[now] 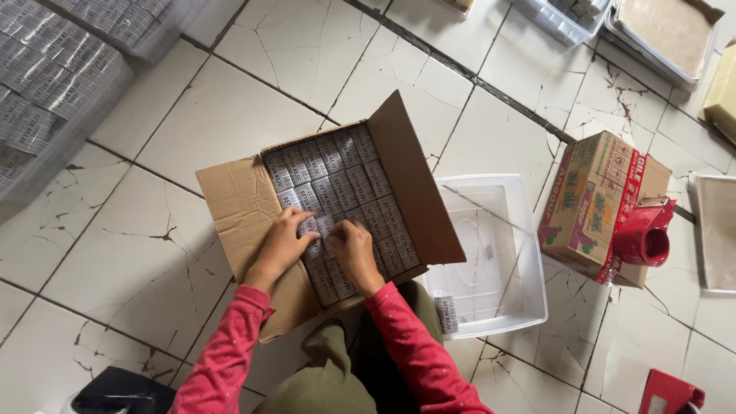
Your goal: The person sits on the floor and packs small white rectangular items from a plastic tray into a cardboard box. They arrange the items in neat rows until the box is full, then close the flaps and move the box aside.
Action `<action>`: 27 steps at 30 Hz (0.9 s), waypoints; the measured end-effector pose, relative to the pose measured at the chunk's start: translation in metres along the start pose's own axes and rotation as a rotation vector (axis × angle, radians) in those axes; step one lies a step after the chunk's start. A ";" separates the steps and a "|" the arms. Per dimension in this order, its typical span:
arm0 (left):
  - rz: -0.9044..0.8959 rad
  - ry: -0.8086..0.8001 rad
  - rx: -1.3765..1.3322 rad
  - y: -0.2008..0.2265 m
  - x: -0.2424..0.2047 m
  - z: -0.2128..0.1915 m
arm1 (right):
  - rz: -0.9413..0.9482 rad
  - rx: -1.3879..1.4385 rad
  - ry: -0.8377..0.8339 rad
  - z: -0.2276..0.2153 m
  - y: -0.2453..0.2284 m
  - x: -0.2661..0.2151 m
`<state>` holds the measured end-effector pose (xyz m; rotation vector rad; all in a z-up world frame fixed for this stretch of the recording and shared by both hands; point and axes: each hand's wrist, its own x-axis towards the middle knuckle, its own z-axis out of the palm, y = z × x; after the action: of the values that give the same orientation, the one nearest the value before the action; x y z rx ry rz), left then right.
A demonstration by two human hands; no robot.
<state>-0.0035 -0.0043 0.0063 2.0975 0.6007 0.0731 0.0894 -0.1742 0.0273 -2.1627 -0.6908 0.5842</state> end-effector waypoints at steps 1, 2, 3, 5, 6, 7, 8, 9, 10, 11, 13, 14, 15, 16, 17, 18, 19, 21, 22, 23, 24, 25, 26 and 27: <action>0.091 0.016 0.159 0.006 -0.006 -0.001 | -0.010 0.003 0.063 0.005 0.000 -0.002; 0.183 0.033 0.317 0.012 -0.014 -0.002 | -0.021 0.006 0.128 0.009 0.000 -0.004; 0.184 0.031 0.317 0.003 -0.014 -0.002 | -0.020 0.006 0.129 0.009 -0.003 -0.003; 0.094 0.001 0.497 -0.010 -0.017 0.005 | -0.045 0.073 0.134 0.005 -0.006 -0.004; 0.107 -0.001 0.499 -0.010 -0.018 0.006 | -0.044 0.073 0.147 0.006 -0.006 -0.005; 0.120 0.018 0.511 -0.010 -0.019 0.007 | -0.056 0.063 0.147 0.007 -0.007 -0.007; 0.124 0.033 0.521 -0.010 -0.025 0.010 | -0.063 0.053 0.138 0.009 -0.006 -0.013; 0.128 0.026 0.520 0.007 -0.036 0.007 | -0.056 0.053 0.142 -0.011 -0.020 -0.033; 0.167 0.064 0.504 0.026 -0.041 0.003 | -0.165 0.008 0.251 -0.033 -0.033 -0.049; 0.206 0.101 0.488 0.043 -0.046 0.000 | -0.275 -0.040 0.360 -0.054 -0.046 -0.066; 0.307 0.051 0.578 0.042 -0.055 0.026 | -0.225 -0.018 0.527 -0.093 -0.005 -0.103; 0.403 0.025 0.673 0.041 -0.058 0.037 | -0.198 0.009 0.687 -0.113 0.014 -0.119; 0.403 0.021 0.670 0.031 -0.058 0.046 | -0.194 0.007 0.687 -0.121 0.062 -0.130; 0.370 0.045 0.671 0.021 -0.054 0.053 | -0.009 -0.083 0.686 -0.131 0.110 -0.136; 0.337 0.069 0.671 0.012 -0.050 0.061 | 0.178 -0.171 0.681 -0.140 0.157 -0.143; 0.336 0.067 0.673 0.009 -0.050 0.061 | 0.179 -0.169 0.680 -0.120 0.216 -0.149; 0.350 0.101 0.650 0.006 -0.050 0.061 | 0.432 0.008 0.365 -0.105 0.270 -0.156; 0.366 0.151 0.632 0.002 -0.040 0.060 | 0.656 0.183 0.043 -0.104 0.292 -0.148; 0.381 0.168 0.649 -0.001 -0.044 0.061 | 0.705 0.183 -0.027 -0.109 0.266 -0.155; 0.397 0.185 0.667 -0.004 -0.047 0.062 | 0.754 0.182 -0.096 -0.115 0.240 -0.161; 0.403 0.186 0.670 0.004 -0.051 0.056 | 0.752 0.186 -0.091 -0.118 0.235 -0.167; 0.404 0.182 0.620 0.012 -0.055 0.050 | 0.770 0.353 -0.085 -0.121 0.231 -0.174; 0.401 0.183 0.569 0.019 -0.059 0.046 | 0.779 0.517 -0.080 -0.125 0.227 -0.179; 0.404 0.190 0.571 0.024 -0.058 0.044 | 0.772 0.517 -0.079 -0.126 0.228 -0.178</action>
<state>-0.0330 -0.0749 0.0104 2.7684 0.3156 0.3701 0.0969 -0.4814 -0.0444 -1.8561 0.2853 1.1055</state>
